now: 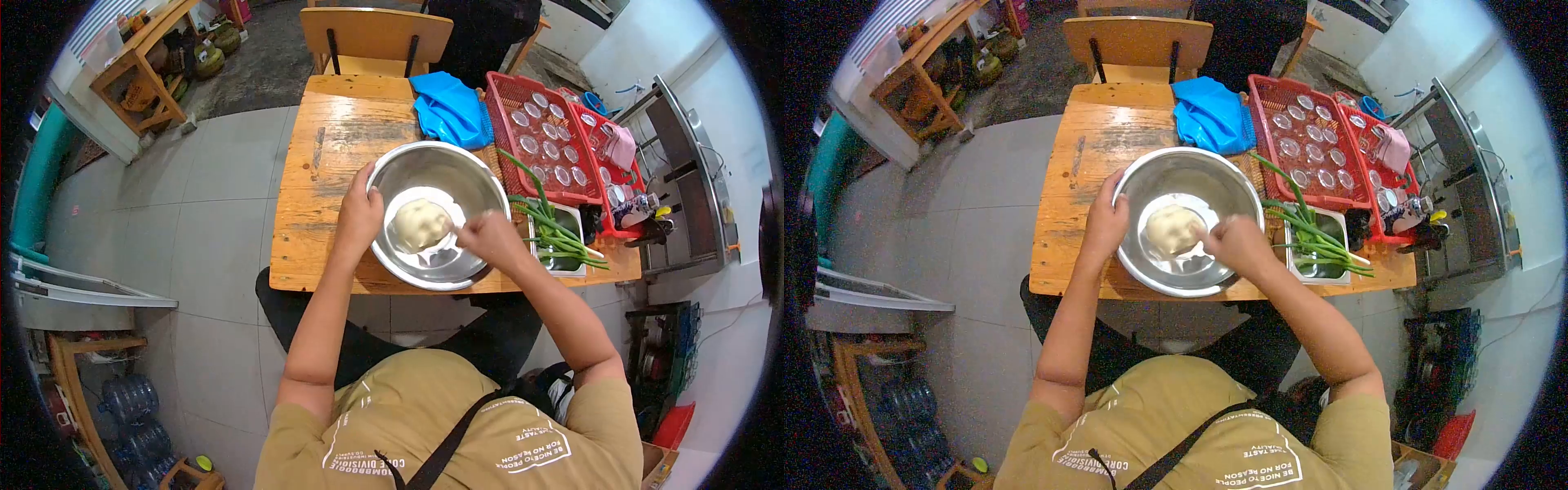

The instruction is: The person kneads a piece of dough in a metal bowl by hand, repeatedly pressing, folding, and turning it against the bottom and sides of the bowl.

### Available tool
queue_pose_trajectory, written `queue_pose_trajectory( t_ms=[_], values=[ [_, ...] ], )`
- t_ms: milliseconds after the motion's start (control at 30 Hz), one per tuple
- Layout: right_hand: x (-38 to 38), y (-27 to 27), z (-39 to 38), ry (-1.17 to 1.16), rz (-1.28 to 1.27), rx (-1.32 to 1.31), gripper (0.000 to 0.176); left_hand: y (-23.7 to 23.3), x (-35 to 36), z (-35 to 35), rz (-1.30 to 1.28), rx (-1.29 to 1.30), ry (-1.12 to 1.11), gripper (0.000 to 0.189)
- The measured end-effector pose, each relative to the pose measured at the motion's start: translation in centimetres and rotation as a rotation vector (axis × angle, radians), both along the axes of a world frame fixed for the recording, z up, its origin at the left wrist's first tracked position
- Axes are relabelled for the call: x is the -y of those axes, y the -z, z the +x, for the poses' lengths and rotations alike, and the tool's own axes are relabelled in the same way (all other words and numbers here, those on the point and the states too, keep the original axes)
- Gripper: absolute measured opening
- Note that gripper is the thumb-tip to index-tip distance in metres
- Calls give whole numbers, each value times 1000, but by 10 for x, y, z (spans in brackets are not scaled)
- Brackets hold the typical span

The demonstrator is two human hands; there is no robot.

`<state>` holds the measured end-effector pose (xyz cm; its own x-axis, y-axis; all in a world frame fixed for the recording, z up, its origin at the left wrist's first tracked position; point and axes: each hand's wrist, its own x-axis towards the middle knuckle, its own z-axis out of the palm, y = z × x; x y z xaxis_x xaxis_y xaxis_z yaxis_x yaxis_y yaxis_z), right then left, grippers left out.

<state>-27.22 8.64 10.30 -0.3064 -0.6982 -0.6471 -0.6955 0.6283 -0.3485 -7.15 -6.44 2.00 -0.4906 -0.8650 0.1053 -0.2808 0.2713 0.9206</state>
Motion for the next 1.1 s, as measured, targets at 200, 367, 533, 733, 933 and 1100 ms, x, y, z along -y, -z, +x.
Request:
queue_pose_trajectory(
  t_ms=[200, 367, 533, 733, 933, 1100],
  values=[
    [34, 35, 11, 88, -404, -284, 92, -8, -1, -2, 1, -3, -9, 48],
    [42, 71, 69, -305, -297, -333, 92, -5, 0, -2, 5, -18, -18, 47],
    [43, 58, 61, -432, -383, -184, 71, -10, 1, 2, -3, 11, 6, 47],
    [34, -20, 34, 363, -864, 326, 51, -5, 2, 6, -33, 42, 22, 47],
    [15, -43, 26, -96, -1461, -521, 58, -10, 2, 3, 5, 37, 33, 48],
    [-6, 38, 7, -425, -692, -227, 37, -9, 3, 3, 4, 35, 42, 48]
  ],
)
